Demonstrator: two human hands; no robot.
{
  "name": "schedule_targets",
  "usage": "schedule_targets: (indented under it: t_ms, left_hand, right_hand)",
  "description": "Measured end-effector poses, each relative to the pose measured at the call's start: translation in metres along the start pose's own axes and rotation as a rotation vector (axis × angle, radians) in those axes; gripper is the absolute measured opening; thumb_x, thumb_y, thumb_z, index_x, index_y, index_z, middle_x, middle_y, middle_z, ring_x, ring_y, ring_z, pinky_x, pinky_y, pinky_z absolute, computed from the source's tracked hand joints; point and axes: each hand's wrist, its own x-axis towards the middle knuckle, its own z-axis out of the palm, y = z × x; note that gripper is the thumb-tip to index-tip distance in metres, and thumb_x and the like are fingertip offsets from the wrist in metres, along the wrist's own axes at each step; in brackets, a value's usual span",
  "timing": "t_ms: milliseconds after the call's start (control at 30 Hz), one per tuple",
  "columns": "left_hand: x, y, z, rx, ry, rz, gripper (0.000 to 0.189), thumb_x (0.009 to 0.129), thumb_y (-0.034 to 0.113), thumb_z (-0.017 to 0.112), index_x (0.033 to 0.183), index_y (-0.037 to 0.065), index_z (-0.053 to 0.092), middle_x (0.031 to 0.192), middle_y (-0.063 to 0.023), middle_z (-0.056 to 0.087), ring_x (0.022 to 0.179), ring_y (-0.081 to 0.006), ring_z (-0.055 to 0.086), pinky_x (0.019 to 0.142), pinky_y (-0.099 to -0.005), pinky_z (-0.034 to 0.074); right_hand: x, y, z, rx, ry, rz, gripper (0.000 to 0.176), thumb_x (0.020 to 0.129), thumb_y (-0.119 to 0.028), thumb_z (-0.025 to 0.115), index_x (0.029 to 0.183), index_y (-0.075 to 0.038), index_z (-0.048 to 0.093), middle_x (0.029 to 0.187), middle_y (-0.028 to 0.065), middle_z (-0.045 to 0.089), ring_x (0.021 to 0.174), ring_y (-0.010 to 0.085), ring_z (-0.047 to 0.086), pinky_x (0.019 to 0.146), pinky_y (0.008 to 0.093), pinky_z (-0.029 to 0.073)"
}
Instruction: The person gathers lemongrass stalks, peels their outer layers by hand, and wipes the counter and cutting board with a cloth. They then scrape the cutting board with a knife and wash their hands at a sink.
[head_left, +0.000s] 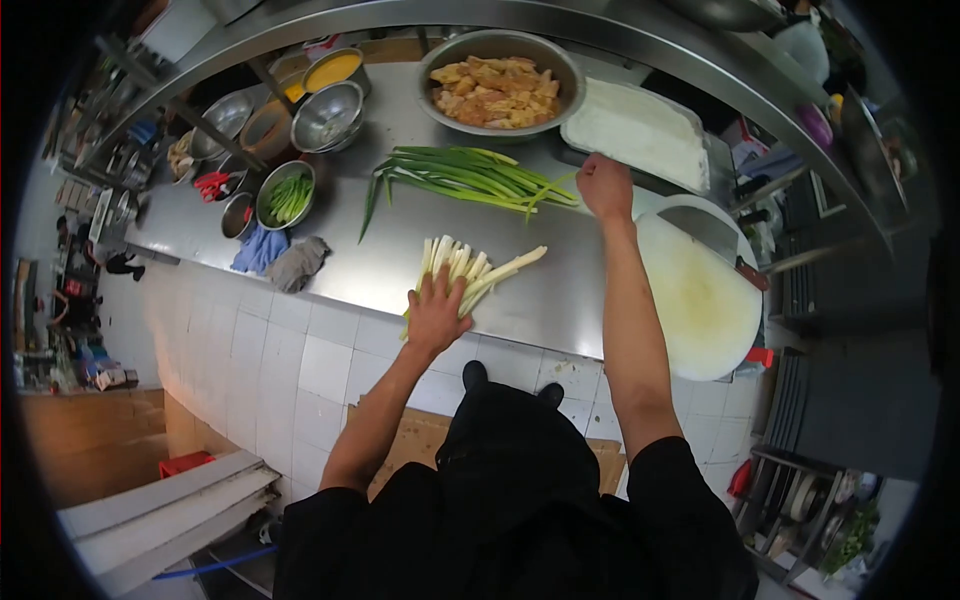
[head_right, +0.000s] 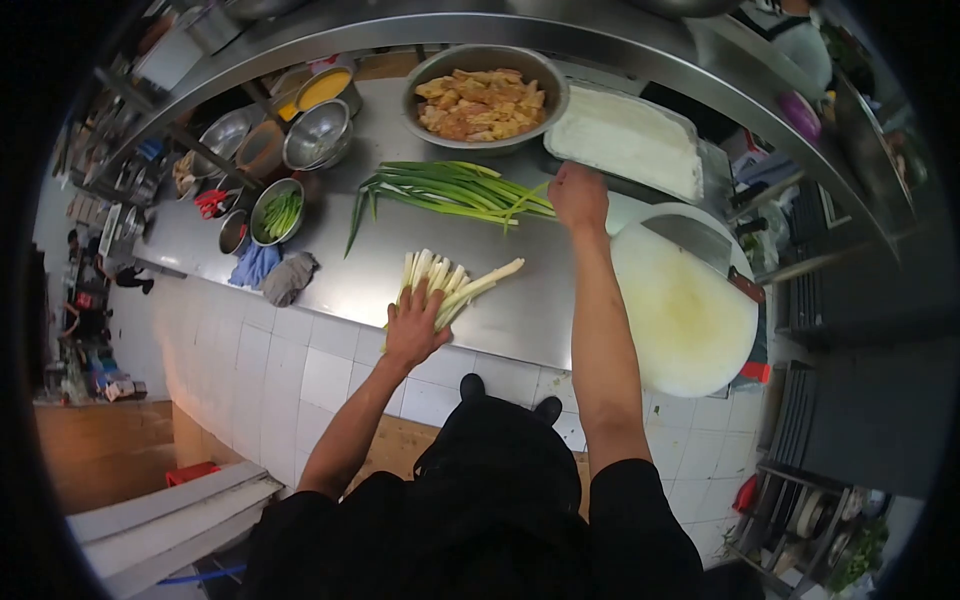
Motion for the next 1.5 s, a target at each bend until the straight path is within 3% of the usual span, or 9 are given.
schedule_targets:
  t_ms: [400,533,600,700,767,867,1067,1233,1500]
  left_hand:
    - [0.089,0.057,0.004,-0.094,-0.104,0.667,0.067,0.068,0.035,0.073,0.127,0.02,0.045,0.145,-0.008,0.031,0.131,-0.0352,0.032,0.1,-0.0578,0.032]
    - [0.104,0.051,-0.003,-0.257,-0.177,0.65,0.078,0.068,0.035,0.073,0.137,0.024,0.039,0.147,-0.0074,0.03,0.133,-0.0361,0.031,0.105,-0.0612,0.024]
    - [0.099,0.046,-0.033,-0.329,-0.188,0.585,0.083,0.069,0.033,0.072,0.142,0.023,0.033,0.148,-0.0083,0.029,0.133,-0.0337,0.031,0.106,-0.057,0.024]
    - [0.072,0.035,-0.05,-1.186,0.218,0.21,0.069,0.077,0.034,0.066,0.138,0.019,0.038,0.141,-0.0102,0.039,0.126,-0.0297,0.041,0.102,-0.051,0.033]
    - [0.038,0.047,-0.048,-2.582,-0.025,0.079,0.048,0.086,0.034,0.055,0.129,0.015,0.043,0.128,-0.0092,0.048,0.113,-0.0245,0.049,0.094,-0.0442,0.041]
    - [-0.039,0.106,-0.023,-3.039,-0.784,-0.17,0.036,0.091,0.039,0.045,0.118,0.014,0.048,0.114,-0.0072,0.054,0.093,-0.022,0.053,0.08,-0.0395,0.044]
    - [-0.083,0.127,0.076,-2.705,-1.506,-0.301,0.047,0.094,0.048,0.04,0.122,0.012,0.051,0.115,-0.0123,0.057,0.093,-0.0242,0.058,0.068,-0.0359,0.048]
    - [-0.079,0.094,0.119,-2.546,-1.285,-0.509,0.037,0.095,0.04,0.043,0.12,0.014,0.051,0.108,-0.0098,0.06,0.086,-0.0207,0.059,0.062,-0.0315,0.046]
    - [-0.012,0.13,-0.019,-1.964,-0.998,0.116,0.039,0.092,0.019,0.055,0.128,0.006,0.047,0.095,-0.0069,0.06,0.077,-0.0107,0.055,0.061,-0.0221,0.044]
  right_hand:
    - [-0.073,0.023,-0.022,0.27,-0.211,0.041,0.031,0.073,-0.01,0.063,0.104,-0.004,0.061,0.089,0.0157,0.066,0.087,0.0331,0.063,0.078,0.0409,0.05]
    - [-0.164,0.042,-0.042,0.12,-0.413,-0.061,0.033,0.074,-0.005,0.058,0.107,-0.003,0.061,0.092,0.0143,0.065,0.088,0.0327,0.061,0.08,0.0395,0.048]
    - [-0.199,0.059,-0.016,-0.044,-0.138,-0.302,0.03,0.074,-0.003,0.055,0.104,-0.003,0.062,0.101,0.0131,0.063,0.097,0.0314,0.057,0.083,0.0416,0.046]
    - [-0.207,0.053,0.0,-0.134,-0.025,-0.342,0.03,0.075,-0.004,0.054,0.104,-0.002,0.062,0.103,0.0115,0.061,0.102,0.0306,0.053,0.084,0.0462,0.043]
    - [-0.202,0.055,0.008,-0.14,-0.108,-0.321,0.029,0.075,-0.004,0.054,0.103,-0.003,0.062,0.102,0.0115,0.06,0.101,0.0305,0.052,0.084,0.0478,0.043]
    - [-0.196,0.057,0.016,-0.095,-0.226,-0.304,0.025,0.074,-0.003,0.055,0.098,-0.004,0.061,0.098,0.0115,0.058,0.097,0.0312,0.052,0.082,0.0484,0.043]
    - [-0.186,0.032,-0.025,0.165,-0.125,-0.262,0.021,0.068,0.004,0.06,0.087,-0.004,0.055,0.088,0.0119,0.053,0.086,0.0334,0.053,0.071,0.0407,0.047]
    - [-0.196,0.016,-0.055,0.31,-0.02,-0.041,0.02,0.073,0.003,0.063,0.09,-0.002,0.055,0.084,0.012,0.056,0.073,0.0271,0.057,0.062,0.0363,0.047]
    - [-0.267,0.039,-0.087,1.323,-0.209,0.741,0.023,0.096,-0.012,0.047,0.112,0.002,0.055,0.083,0.01,0.061,0.061,0.0141,0.057,0.049,0.0264,0.047]
